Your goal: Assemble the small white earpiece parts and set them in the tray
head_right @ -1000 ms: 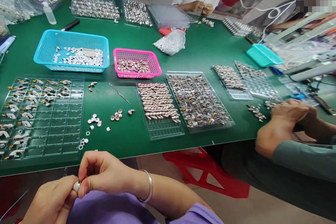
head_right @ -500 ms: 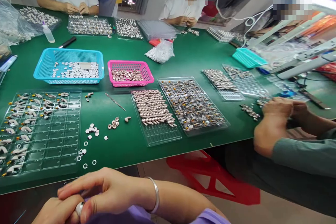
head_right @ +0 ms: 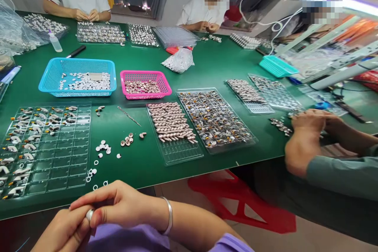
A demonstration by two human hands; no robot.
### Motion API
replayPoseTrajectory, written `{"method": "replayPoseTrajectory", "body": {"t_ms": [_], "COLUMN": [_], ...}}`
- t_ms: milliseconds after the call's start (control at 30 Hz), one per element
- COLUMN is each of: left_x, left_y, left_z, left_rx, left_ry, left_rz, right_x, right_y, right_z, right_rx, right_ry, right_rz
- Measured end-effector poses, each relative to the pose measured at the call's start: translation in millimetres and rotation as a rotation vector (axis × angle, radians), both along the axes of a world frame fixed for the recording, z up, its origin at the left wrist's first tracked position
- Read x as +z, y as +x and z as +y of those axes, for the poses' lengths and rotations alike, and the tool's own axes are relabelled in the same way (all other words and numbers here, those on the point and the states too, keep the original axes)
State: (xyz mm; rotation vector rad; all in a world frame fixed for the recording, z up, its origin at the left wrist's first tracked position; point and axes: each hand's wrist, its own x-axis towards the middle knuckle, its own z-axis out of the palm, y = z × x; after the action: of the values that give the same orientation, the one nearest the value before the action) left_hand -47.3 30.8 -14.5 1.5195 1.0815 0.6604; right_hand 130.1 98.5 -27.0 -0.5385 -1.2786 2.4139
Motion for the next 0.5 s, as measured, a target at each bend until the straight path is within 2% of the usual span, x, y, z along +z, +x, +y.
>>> {"method": "replayPoseTrajectory", "body": {"t_ms": [133, 233, 400, 500], "left_x": [7.7, 7.6, -6.6, -9.2], "left_y": [-3.7, -4.7, -4.6, -7.4], "left_z": [11.4, 12.9, 12.2, 14.6], "left_rx": [0.048, 0.076, 0.058, 0.079], "left_ry": [-0.389, -0.558, -0.615, -0.601], "left_rz": [-0.041, -0.121, -0.373, -0.395], "right_x": [-7.1, -12.9, -21.3, -22.4], "right_y": [-2.3, -5.9, -10.9, -13.4], "right_z": [11.5, 10.8, -1.6, -7.9], "right_rx": [-0.113, -0.18, -0.288, -0.339], "right_ry": [0.228, 0.319, 0.274, 0.236], "right_rz": [0.065, 0.105, 0.095, 0.048]}}
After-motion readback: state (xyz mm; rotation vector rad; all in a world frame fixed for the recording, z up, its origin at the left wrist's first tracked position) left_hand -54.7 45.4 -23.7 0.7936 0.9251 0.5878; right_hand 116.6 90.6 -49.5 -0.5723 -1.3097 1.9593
